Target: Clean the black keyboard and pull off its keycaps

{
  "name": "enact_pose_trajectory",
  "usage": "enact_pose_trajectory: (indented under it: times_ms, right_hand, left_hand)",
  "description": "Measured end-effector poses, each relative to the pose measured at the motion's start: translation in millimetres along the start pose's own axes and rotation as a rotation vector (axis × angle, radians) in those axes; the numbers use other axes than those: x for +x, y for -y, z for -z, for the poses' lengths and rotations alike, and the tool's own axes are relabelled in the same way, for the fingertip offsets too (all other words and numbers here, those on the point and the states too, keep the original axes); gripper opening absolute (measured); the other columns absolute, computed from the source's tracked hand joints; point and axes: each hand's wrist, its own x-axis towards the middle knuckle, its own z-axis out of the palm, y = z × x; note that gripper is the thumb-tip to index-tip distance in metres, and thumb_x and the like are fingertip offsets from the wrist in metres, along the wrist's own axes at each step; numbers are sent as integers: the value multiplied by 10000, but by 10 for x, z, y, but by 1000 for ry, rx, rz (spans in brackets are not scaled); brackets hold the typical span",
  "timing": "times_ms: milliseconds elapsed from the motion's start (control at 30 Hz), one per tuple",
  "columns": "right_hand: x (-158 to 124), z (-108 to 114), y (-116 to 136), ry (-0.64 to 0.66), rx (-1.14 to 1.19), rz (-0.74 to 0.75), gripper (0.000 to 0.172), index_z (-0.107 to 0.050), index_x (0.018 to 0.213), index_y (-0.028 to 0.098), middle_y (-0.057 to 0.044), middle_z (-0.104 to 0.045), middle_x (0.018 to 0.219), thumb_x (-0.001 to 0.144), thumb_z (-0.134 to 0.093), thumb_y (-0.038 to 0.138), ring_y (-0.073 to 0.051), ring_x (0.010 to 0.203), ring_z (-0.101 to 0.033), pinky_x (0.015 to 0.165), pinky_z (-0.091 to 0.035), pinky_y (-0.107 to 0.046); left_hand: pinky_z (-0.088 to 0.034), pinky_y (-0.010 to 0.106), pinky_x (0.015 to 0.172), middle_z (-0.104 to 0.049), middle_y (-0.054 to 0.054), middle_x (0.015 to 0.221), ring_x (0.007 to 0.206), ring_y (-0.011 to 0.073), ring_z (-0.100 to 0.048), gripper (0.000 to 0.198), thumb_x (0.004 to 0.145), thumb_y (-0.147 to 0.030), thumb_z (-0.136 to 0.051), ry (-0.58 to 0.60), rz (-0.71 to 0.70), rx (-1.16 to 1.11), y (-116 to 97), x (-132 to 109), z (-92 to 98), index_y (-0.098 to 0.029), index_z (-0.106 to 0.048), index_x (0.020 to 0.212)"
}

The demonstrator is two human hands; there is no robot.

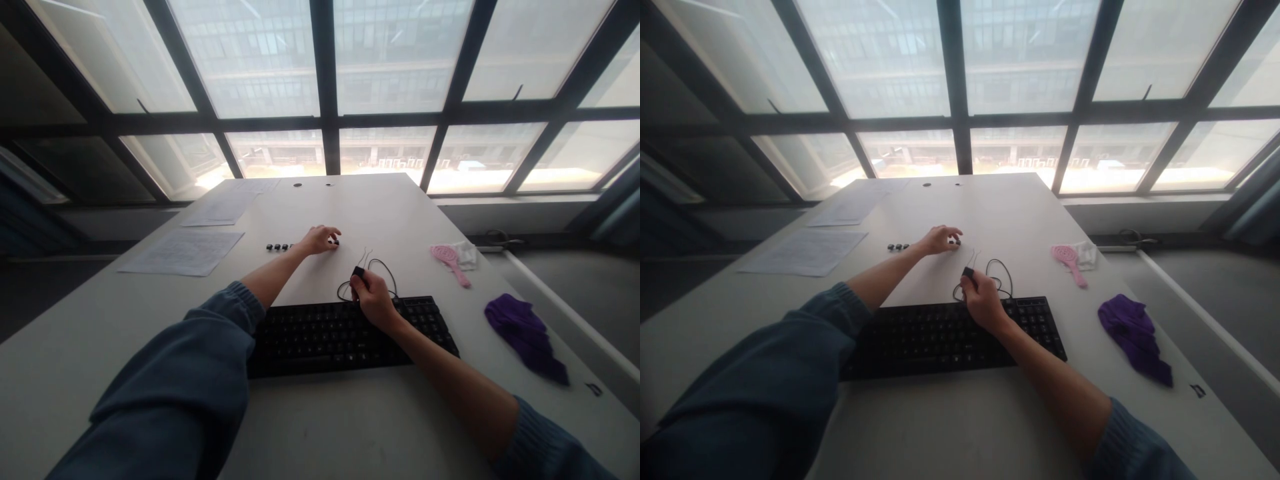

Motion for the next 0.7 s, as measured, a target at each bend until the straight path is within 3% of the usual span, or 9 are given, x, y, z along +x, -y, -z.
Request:
enact_pose_trajectory:
  times_ms: [100,200,333,433,567,700]
  right_hand:
    - [6,-1,-14,-18,-2,15,310,-546,736,208,2,-562,587,961,-516,420,-148,518,-509,512,-391,-279]
    - [4,-5,-19,-58,-6,55,305,-546,731,212,-3,-555,607,959,-518,414,-157,549,-505,539,-399,-291]
    - [-18,8,58,-125,-124,243,254,-540,734,215,-20,-558,693,959,-509,330,-175,653,-514,633,-419,-310]
    - [-33,48,152,-52,-224,370,209,-550,752,210,-28,-560,761,950,-511,263,-176,707,-511,668,-406,-311]
    - [-44,143,174,82,-304,325,232,-519,703,206,-3,-516,715,933,-536,223,-157,661,-464,617,-348,-296]
    - [-49,218,76,87,-306,243,253,-517,671,204,7,-503,673,920,-554,235,-155,633,-451,600,-335,-293]
  left_hand:
    - [-440,383,1007,-738,22,1149,1047,228,-636,498,779,-322,-756,-38,-12,-2,-100,-90,111,-240,-648,1258]
    - [-441,398,1022,-720,46,1187,1083,233,-623,382,857,-327,-684,-98,-34,-18,-345,-311,243,-217,-667,1223]
    - [-468,402,1009,-723,69,1167,1107,255,-630,281,902,-295,-623,-65,-74,-24,-812,-856,400,-195,-701,1154]
    - [-469,411,1022,-718,87,1178,1126,264,-631,292,927,-282,-587,-36,-76,-23,-1116,-1333,454,-178,-691,1179]
    - [-485,408,1008,-714,89,1168,1111,263,-632,296,937,-264,-574,-36,-32,-84,-1394,-1783,358,-181,-675,1203]
    - [-498,399,985,-708,98,1149,1095,263,-631,322,935,-204,-544,-55,13,-137,-1563,-1916,129,-189,-653,1238]
